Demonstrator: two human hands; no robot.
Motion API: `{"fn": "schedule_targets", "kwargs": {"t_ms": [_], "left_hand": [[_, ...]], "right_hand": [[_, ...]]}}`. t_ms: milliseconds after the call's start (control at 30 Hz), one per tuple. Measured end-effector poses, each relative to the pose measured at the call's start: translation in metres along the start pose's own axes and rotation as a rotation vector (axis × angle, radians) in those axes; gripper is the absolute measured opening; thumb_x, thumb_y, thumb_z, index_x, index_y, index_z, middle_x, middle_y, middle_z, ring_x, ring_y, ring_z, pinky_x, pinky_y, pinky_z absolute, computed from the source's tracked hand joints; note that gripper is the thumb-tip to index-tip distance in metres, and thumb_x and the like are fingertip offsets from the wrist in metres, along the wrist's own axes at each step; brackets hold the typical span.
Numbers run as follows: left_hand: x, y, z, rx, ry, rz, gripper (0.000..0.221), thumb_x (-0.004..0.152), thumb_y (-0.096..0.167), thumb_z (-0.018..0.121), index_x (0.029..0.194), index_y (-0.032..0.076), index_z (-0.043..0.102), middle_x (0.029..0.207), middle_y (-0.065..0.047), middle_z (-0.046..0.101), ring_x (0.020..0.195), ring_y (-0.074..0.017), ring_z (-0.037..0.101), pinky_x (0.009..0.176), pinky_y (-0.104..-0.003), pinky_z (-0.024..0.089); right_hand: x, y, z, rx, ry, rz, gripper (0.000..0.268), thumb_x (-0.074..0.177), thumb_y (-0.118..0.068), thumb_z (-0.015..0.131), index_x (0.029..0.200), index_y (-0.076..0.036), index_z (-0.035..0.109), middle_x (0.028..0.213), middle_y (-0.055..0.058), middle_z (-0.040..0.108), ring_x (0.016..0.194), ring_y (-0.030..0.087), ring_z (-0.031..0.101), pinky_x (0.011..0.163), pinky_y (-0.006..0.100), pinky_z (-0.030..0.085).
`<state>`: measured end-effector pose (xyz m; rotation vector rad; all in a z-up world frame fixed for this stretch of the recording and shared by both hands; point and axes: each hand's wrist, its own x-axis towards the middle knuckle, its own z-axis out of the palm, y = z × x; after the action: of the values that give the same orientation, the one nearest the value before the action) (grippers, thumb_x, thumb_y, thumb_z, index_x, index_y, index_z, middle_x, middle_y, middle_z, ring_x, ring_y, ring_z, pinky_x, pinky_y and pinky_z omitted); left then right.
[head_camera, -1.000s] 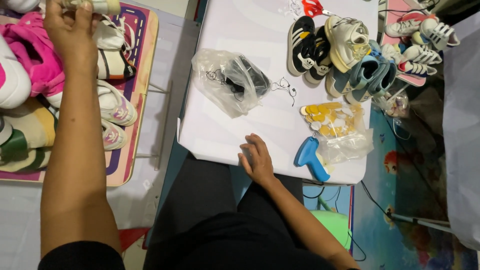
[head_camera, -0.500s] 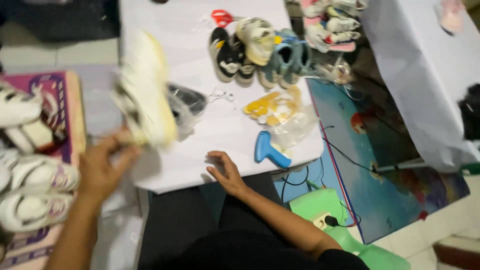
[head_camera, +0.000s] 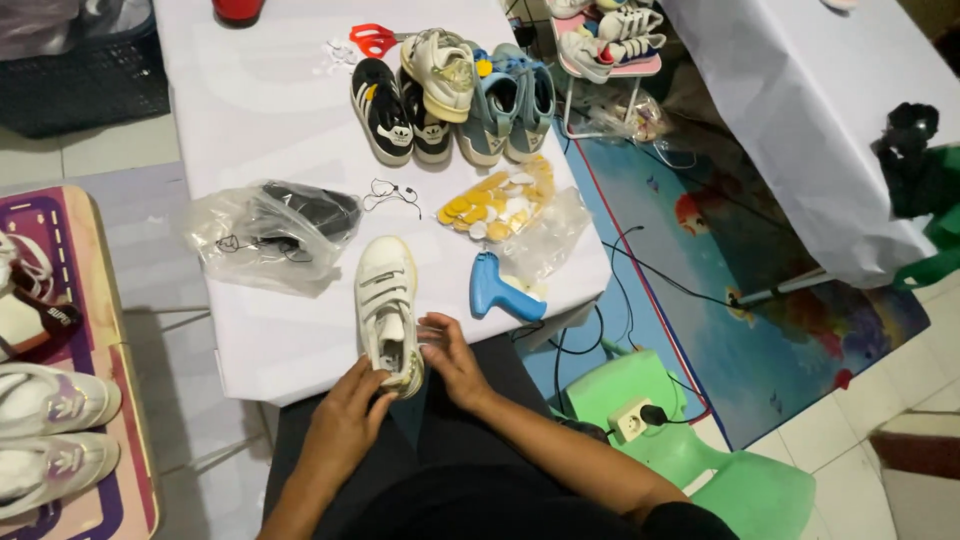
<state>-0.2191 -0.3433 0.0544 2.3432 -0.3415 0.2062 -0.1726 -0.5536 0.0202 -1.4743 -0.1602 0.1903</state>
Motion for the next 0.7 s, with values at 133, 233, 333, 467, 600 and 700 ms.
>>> {"fn": "schedule_targets", "kwargs": {"t_ms": [133, 233, 333, 467, 600, 700], "left_hand": [[-0.010, 0.000, 0.017, 0.133, -0.055, -0.024, 0.043, 0.077, 0.020, 0.079, 0.118, 0.017, 0.069, 0.139, -0.019, 0.058, 0.102, -0.0332, 0.070, 0.079, -0.042, 0.060], [-0.005, 0.006, 0.009, 0.092, -0.112, -0.069, 0.049, 0.080, 0.021, 0.077, 0.127, 0.019, 0.066, 0.145, -0.020, 0.051, 0.107, -0.0333, 0.067, 0.083, -0.043, 0.059], [0.015, 0.017, -0.015, -0.043, -0.202, -0.174, 0.044, 0.077, 0.033, 0.081, 0.116, 0.018, 0.071, 0.130, -0.013, 0.055, 0.103, -0.0311, 0.069, 0.082, -0.041, 0.060], [0.039, 0.008, -0.016, -0.150, -0.129, -0.265, 0.059, 0.082, 0.037, 0.077, 0.129, 0.007, 0.058, 0.119, -0.017, 0.065, 0.109, -0.0344, 0.068, 0.091, -0.045, 0.056], [0.057, 0.011, 0.007, -0.239, 0.003, -0.158, 0.084, 0.076, 0.019, 0.082, 0.146, 0.001, 0.040, 0.138, -0.034, 0.043, 0.131, -0.0569, 0.045, 0.108, -0.064, 0.041], [0.047, -0.018, 0.051, -0.238, 0.144, -0.107, 0.083, 0.073, 0.010, 0.075, 0.149, 0.007, 0.042, 0.140, -0.027, 0.040, 0.135, -0.0530, 0.040, 0.113, -0.061, 0.034]], "right_hand": [[0.001, -0.018, 0.007, -0.140, -0.132, -0.036, 0.077, 0.092, -0.028, 0.063, 0.150, -0.003, 0.020, 0.140, 0.023, 0.042, 0.131, 0.034, 0.045, 0.112, 0.049, 0.039], [0.003, -0.016, 0.007, -0.210, -0.100, -0.031, 0.085, 0.086, -0.026, 0.073, 0.150, -0.003, 0.021, 0.135, 0.019, 0.047, 0.124, 0.028, 0.050, 0.104, 0.041, 0.044], [0.005, -0.012, 0.006, -0.245, -0.070, -0.038, 0.082, 0.086, -0.021, 0.072, 0.147, -0.002, 0.022, 0.132, 0.023, 0.049, 0.121, 0.031, 0.054, 0.101, 0.043, 0.047], [0.007, 0.004, 0.001, -0.281, -0.016, 0.033, 0.076, 0.083, -0.020, 0.073, 0.145, -0.006, 0.032, 0.125, 0.020, 0.056, 0.116, 0.033, 0.057, 0.098, 0.047, 0.049], [0.006, 0.005, 0.004, -0.295, 0.047, 0.079, 0.075, 0.081, -0.018, 0.077, 0.144, -0.008, 0.038, 0.122, 0.021, 0.060, 0.116, 0.036, 0.059, 0.097, 0.053, 0.051], [0.007, 0.010, 0.002, -0.264, 0.059, 0.058, 0.074, 0.080, -0.014, 0.077, 0.144, -0.006, 0.040, 0.125, 0.025, 0.062, 0.119, 0.042, 0.060, 0.099, 0.054, 0.051]]}}
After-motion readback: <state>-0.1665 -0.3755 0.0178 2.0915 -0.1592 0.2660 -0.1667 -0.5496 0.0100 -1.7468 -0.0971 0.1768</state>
